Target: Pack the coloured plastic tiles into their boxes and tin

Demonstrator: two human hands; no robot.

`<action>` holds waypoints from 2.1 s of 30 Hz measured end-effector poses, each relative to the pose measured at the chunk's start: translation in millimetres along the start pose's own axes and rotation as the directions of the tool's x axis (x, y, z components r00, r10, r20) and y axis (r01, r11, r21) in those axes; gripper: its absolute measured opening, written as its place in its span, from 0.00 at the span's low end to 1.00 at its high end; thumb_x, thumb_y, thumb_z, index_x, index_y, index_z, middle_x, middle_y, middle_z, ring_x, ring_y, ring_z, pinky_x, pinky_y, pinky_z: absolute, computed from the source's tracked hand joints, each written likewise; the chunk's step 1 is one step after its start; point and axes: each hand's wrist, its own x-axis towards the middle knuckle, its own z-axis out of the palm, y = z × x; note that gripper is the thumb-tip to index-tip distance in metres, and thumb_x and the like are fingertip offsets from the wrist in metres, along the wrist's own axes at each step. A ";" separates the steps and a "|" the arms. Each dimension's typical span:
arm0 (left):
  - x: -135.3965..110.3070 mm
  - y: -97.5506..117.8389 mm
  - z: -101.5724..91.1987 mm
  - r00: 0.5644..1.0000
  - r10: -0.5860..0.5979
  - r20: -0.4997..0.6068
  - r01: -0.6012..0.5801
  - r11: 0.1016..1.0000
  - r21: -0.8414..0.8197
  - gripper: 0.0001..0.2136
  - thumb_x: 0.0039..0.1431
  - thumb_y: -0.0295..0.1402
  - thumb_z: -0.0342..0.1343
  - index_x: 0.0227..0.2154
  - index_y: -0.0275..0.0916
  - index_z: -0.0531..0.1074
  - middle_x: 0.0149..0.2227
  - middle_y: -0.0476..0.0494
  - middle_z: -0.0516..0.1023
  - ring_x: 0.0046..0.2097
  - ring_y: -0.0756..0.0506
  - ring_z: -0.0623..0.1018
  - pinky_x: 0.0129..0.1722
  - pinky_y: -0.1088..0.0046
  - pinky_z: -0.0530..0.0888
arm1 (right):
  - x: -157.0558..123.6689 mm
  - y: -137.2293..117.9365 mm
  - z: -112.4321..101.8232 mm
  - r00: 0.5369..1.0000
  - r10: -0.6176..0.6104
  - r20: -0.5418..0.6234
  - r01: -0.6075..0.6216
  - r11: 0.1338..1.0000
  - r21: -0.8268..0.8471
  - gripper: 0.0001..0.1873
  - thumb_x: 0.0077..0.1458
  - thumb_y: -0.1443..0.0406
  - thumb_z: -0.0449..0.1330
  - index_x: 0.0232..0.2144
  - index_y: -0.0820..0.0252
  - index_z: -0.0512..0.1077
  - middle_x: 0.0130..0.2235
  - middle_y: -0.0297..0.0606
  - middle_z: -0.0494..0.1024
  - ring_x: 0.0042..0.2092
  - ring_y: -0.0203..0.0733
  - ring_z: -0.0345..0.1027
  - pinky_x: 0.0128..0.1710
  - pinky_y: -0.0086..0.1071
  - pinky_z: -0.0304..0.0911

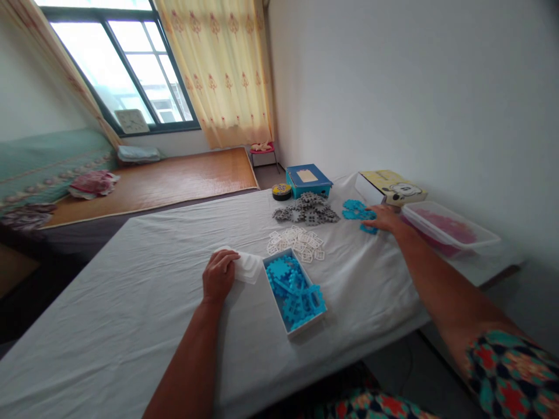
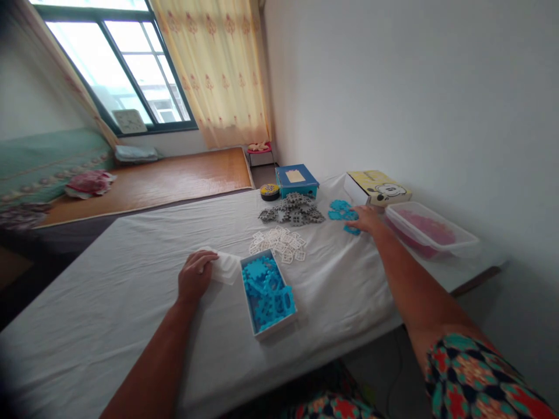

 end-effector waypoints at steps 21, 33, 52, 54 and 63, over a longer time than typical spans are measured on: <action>1.5 1.6 -2.5 1.000 -0.023 -0.013 0.023 1.000 0.018 0.12 0.58 0.25 0.48 0.32 0.43 0.76 0.38 0.46 0.79 0.46 0.44 0.75 0.49 0.64 0.73 | 18.2 -13.5 -22.1 0.862 0.094 0.497 -0.147 0.987 0.067 0.42 0.36 0.64 0.71 0.56 0.60 0.69 0.57 0.57 0.66 0.39 0.46 0.69 0.28 0.33 0.64; -0.6 -2.0 0.5 1.000 -0.019 0.000 0.019 0.999 0.028 0.12 0.57 0.24 0.48 0.33 0.42 0.76 0.39 0.46 0.79 0.46 0.44 0.75 0.49 0.66 0.72 | -1.3 -29.2 -28.0 0.869 0.077 0.489 -0.122 0.991 0.061 0.39 0.39 0.67 0.69 0.56 0.62 0.66 0.55 0.55 0.63 0.36 0.43 0.71 0.22 0.29 0.68; -2.7 4.2 1.4 0.998 -0.062 0.022 0.063 0.998 -0.015 0.12 0.56 0.22 0.49 0.31 0.42 0.77 0.38 0.47 0.79 0.45 0.44 0.75 0.49 0.66 0.73 | -152.5 -244.2 -74.6 0.676 -0.722 0.148 0.607 0.659 0.444 0.44 0.42 0.59 0.72 0.61 0.56 0.62 0.56 0.47 0.71 0.50 0.49 0.70 0.48 0.37 0.64; -1.9 4.3 2.5 0.998 -0.055 0.030 0.056 0.998 -0.021 0.12 0.55 0.22 0.49 0.32 0.43 0.77 0.38 0.47 0.79 0.45 0.44 0.75 0.49 0.65 0.72 | -155.7 -234.8 -72.7 0.690 -0.710 0.142 0.593 0.667 0.450 0.31 0.47 0.64 0.69 0.54 0.56 0.69 0.51 0.44 0.75 0.44 0.45 0.73 0.45 0.35 0.65; -0.2 10.0 1.8 0.998 -0.035 0.046 0.037 0.999 -0.026 0.13 0.56 0.22 0.48 0.32 0.43 0.76 0.37 0.47 0.80 0.45 0.44 0.74 0.49 0.65 0.72 | -180.3 -230.9 -57.9 0.695 -0.698 0.171 0.462 0.616 0.638 0.13 0.51 0.71 0.64 0.41 0.60 0.74 0.41 0.38 0.75 0.33 0.35 0.72 0.36 0.30 0.67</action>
